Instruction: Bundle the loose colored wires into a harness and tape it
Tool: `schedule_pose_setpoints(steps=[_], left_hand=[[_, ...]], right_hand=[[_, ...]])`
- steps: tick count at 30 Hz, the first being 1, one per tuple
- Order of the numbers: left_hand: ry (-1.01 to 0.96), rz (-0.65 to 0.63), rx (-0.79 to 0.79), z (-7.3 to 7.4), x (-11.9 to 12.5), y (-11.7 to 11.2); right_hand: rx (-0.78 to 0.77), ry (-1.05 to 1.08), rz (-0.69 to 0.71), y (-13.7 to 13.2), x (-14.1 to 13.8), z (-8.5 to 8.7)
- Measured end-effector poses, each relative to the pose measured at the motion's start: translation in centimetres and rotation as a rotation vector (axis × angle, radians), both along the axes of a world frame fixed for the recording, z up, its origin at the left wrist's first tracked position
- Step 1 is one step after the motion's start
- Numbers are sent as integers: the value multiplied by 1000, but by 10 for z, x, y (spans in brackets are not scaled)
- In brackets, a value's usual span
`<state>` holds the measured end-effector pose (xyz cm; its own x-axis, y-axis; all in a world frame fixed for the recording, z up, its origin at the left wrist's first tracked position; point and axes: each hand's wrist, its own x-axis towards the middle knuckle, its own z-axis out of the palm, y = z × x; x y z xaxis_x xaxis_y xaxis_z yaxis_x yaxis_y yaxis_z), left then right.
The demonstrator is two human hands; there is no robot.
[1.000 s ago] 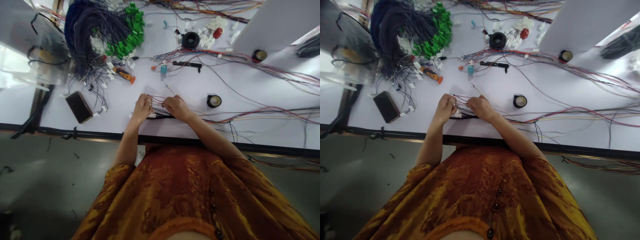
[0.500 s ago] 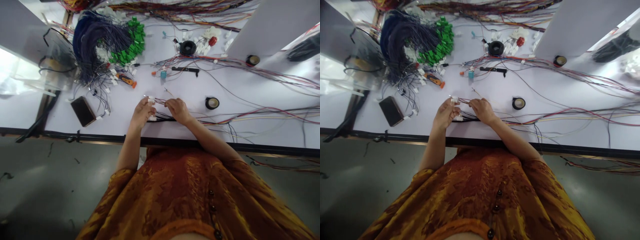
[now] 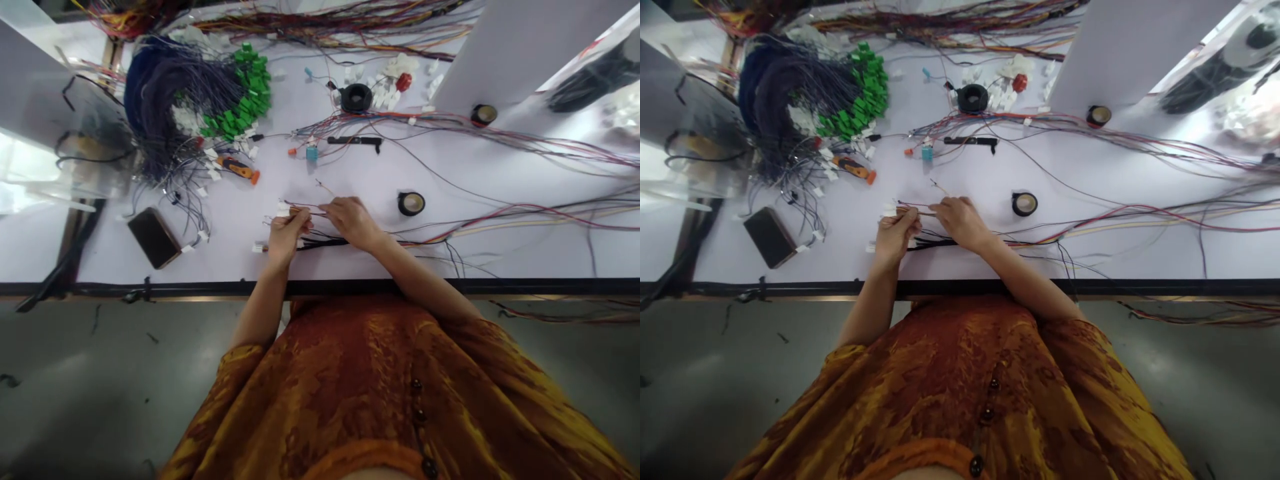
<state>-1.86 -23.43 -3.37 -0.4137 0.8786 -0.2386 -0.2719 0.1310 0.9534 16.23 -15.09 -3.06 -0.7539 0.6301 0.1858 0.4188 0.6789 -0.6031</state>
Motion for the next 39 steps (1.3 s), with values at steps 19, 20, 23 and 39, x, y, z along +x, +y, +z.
schedule_pose_setpoints(steps=[19,20,23,39], left_hand=[[184,-36,-3,7,-36,13],[184,-45,9,7,-36,13],[197,-70,40,9,-37,13],[368,-170,35,28,-36,23]], right_hand=[[-179,-31,-774,31,78,-36],[-194,1,-757,26,74,-31],[-321,143,-601,16,47,-4],[-886,291,-106,38,-40,43]])
